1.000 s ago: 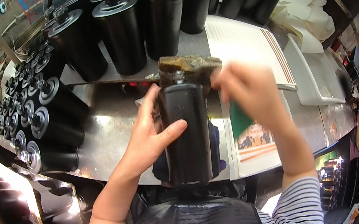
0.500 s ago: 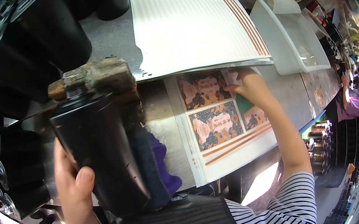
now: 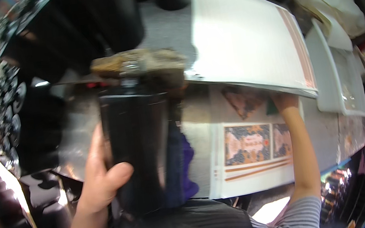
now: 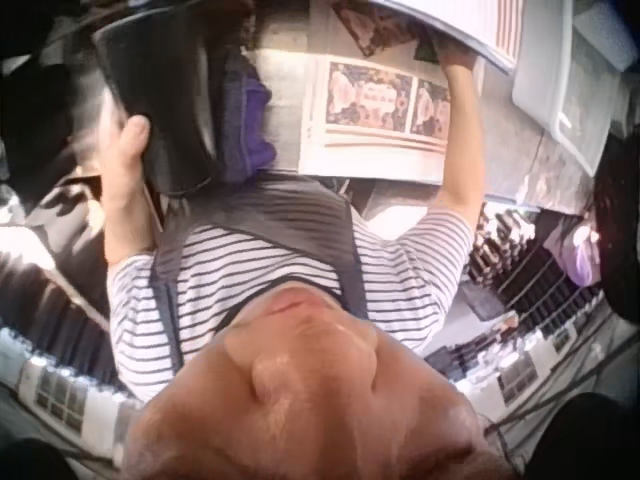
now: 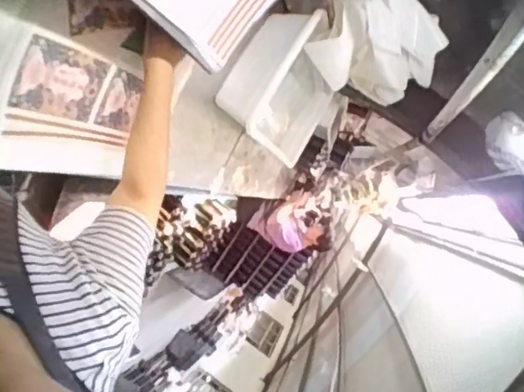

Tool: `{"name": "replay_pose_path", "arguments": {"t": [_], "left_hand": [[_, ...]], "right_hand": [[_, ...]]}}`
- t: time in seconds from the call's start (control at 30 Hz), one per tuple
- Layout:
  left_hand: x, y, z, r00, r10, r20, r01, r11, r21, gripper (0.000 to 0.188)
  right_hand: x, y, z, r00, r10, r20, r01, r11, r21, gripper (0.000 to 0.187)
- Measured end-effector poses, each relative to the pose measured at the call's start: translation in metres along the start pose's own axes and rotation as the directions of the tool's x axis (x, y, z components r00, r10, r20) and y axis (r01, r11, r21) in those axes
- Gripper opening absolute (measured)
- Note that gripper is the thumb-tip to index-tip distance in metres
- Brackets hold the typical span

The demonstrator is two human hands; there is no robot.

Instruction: The person applies decorative labels to cylindrical black containers. They smooth the labels with a green cloth, then apply thin orange strips to the top and bottom edges of the labels, pressing them down with a finger cot. The process is repeated for multiple containers.

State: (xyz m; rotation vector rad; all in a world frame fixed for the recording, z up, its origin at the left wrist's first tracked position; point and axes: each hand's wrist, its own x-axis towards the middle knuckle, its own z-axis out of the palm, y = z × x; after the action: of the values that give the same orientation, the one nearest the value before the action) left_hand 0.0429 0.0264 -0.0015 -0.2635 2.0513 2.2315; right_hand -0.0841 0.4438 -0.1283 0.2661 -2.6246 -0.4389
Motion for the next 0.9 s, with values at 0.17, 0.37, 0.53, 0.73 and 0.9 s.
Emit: {"name": "replay_pose_path", "arguments": {"t": [0.17, 0.37, 0.53, 0.73, 0.9], "left_hand": [[0.002, 0.008, -0.008, 0.985, -0.004, 0.175, 0.018, 0.997, -0.080, 0.093], [0.018, 0.015, -0.022, 0.786, 0.589, 0.189, -0.619, 0.744, 0.254, 0.071], [-0.011, 0.009, -0.027, 0.560, 0.595, 0.577, -0.825, 0.334, 0.456, 0.041], [-0.037, 0.011, -0.063, 0.793, 0.488, 0.364, -0.576, 0.796, 0.188, 0.037], [-0.007, 0.027, -0.040, 0.921, 0.305, 0.241, -0.366, 0.889, 0.275, 0.082]], "right_hand": [[-0.008, -0.059, -0.122, 0.994, 0.106, 0.008, -0.093, 0.828, 0.553, 0.015], [0.017, -0.070, -0.233, 0.980, 0.201, 0.006, -0.145, 0.691, 0.708, 0.007], [0.028, -0.081, -0.311, 0.980, 0.036, 0.195, -0.174, 0.624, 0.762, 0.006], [0.070, -0.115, -0.329, 0.912, -0.384, 0.143, -0.091, 0.152, 0.984, 0.019], [0.103, -0.167, -0.295, 0.834, -0.389, 0.392, -0.342, 0.194, 0.919, 0.017]]}}
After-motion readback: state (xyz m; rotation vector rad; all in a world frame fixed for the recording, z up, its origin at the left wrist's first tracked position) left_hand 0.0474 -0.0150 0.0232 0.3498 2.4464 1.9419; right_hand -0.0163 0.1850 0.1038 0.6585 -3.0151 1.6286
